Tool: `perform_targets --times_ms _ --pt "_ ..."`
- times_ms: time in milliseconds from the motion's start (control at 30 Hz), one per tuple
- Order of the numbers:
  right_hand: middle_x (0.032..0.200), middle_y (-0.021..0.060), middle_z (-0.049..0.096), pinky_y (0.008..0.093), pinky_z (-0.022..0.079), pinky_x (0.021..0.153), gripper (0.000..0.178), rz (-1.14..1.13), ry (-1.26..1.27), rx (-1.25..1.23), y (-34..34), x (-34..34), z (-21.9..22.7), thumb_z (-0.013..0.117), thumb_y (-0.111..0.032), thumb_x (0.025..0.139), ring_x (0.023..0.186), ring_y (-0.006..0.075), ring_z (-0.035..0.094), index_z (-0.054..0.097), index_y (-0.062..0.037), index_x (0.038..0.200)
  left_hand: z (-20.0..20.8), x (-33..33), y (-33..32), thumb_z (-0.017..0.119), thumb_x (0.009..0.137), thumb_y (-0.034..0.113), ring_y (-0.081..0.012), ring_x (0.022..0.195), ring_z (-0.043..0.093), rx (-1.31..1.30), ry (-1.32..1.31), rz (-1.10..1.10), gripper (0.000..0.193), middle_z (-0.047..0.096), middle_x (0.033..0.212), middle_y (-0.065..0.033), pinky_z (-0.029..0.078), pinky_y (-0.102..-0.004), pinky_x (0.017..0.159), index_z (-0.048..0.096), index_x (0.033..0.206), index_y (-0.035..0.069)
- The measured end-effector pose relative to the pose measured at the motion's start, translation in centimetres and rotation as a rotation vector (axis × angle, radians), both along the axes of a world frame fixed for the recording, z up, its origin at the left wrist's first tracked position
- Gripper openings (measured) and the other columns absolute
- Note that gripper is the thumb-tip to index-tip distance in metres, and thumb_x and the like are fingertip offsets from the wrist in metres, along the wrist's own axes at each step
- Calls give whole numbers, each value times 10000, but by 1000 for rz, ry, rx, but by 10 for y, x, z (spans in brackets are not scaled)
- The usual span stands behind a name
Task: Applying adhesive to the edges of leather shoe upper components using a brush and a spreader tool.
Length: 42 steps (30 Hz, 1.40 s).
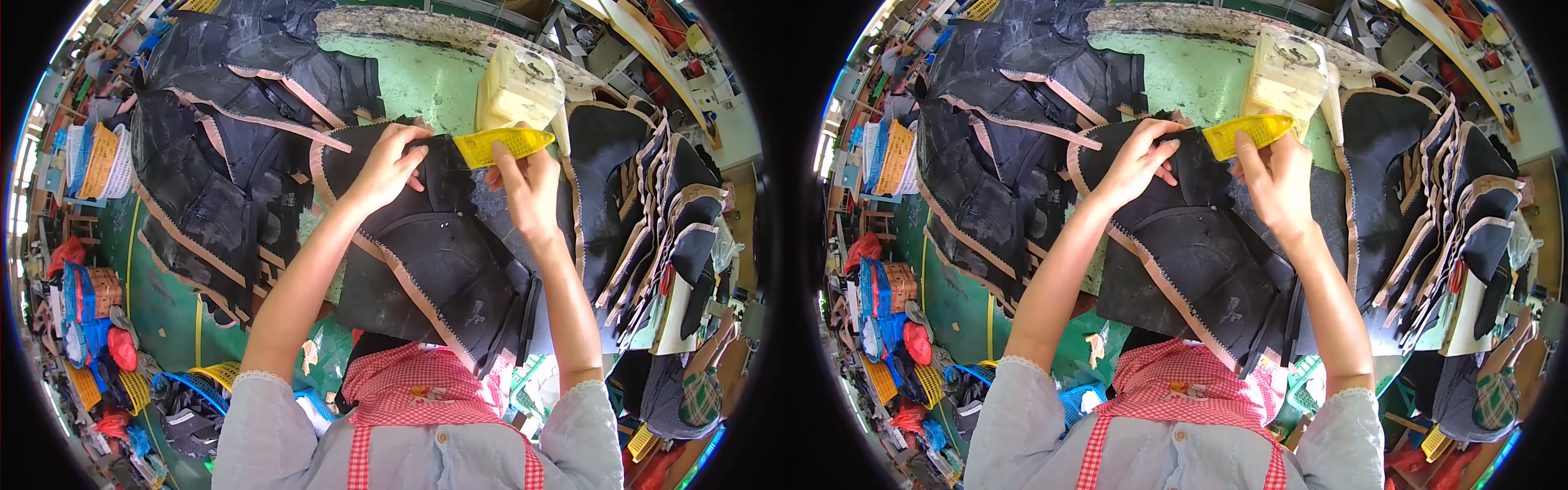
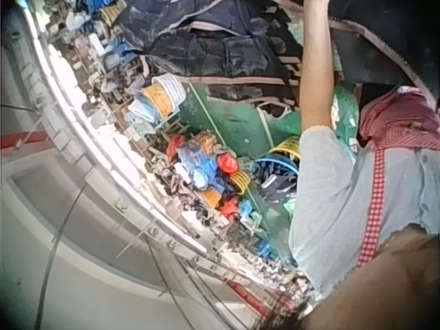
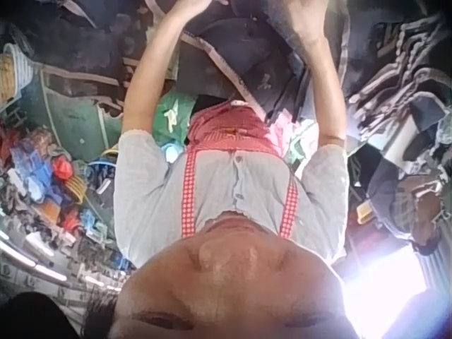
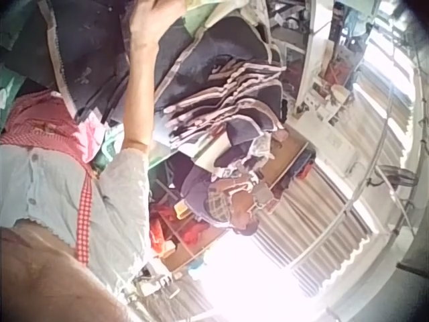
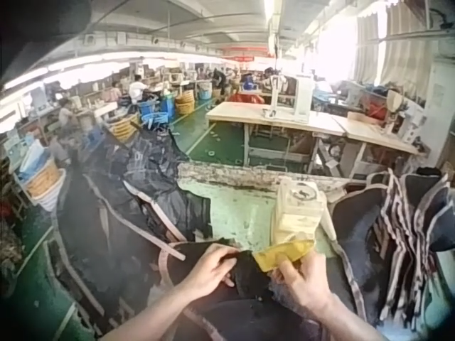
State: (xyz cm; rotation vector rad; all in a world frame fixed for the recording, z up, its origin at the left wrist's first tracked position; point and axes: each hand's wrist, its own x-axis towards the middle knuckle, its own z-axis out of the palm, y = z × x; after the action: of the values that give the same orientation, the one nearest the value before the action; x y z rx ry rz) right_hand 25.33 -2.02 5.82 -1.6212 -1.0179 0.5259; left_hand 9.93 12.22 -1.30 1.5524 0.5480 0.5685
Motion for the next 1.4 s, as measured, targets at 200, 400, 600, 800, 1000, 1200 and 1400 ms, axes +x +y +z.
perform_targets --times_ms 200,400,600,800,1000,1200,1400 --pt "794 124 680 276 530 606 137 184 -114 123 -3 -9 14 605 -80 916 661 154 676 585 19 1009 19 -36 -8 425 1015 135 -185 1009 620 84 -188 63 385 446 1381 -94 527 -343 874 419 1388 41" --pt "849 161 605 436 520 668 247 315 -834 112 27 -20 10 608 -38 814 775 372 633 568 -68 1056 5 -67 -28 671 820 145 -318 1360 348 954 606 347 568 434 1397 -115 225 -631 1078 427 1327 68" --pt "791 159 633 438 515 645 129 439 -662 -39 8 -41 11 598 -104 856 728 361 645 582 -72 980 -20 -83 -31 642 868 215 -352 1359 338 849 442 341 568 434 1396 -189 255 -520 1107 430 1345 -10" --pt "814 111 644 391 524 581 144 235 -966 -106 25 -64 -22 644 -93 831 682 301 653 656 -108 974 -23 -86 -40 445 881 -50 -397 1378 317 689 259 312 493 407 1426 -215 263 -436 1141 403 1372 -39" --pt "698 73 671 272 465 554 165 151 -127 -91 -31 -13 18 628 -134 875 572 116 582 712 -13 949 -3 -131 -47 458 889 -6 -263 1309 425 388 42 360 501 414 1443 -160 346 -331 1055 468 1384 70" --pt "750 205 632 386 484 612 278 -202 -784 -275 -21 73 -8 695 -249 842 655 325 627 677 28 857 -9 -136 -38 540 968 240 -103 654 558 -134 223 517 445 530 1021 -54 424 -229 496 442 1359 51" --pt "552 9 529 245 273 418 193 -208 185 -171 -56 135 -20 645 -138 842 435 76 419 611 -27 688 -8 -149 -24 583 946 296 -122 558 570 -461 130 387 383 593 843 -69 411 -236 429 512 1198 17"
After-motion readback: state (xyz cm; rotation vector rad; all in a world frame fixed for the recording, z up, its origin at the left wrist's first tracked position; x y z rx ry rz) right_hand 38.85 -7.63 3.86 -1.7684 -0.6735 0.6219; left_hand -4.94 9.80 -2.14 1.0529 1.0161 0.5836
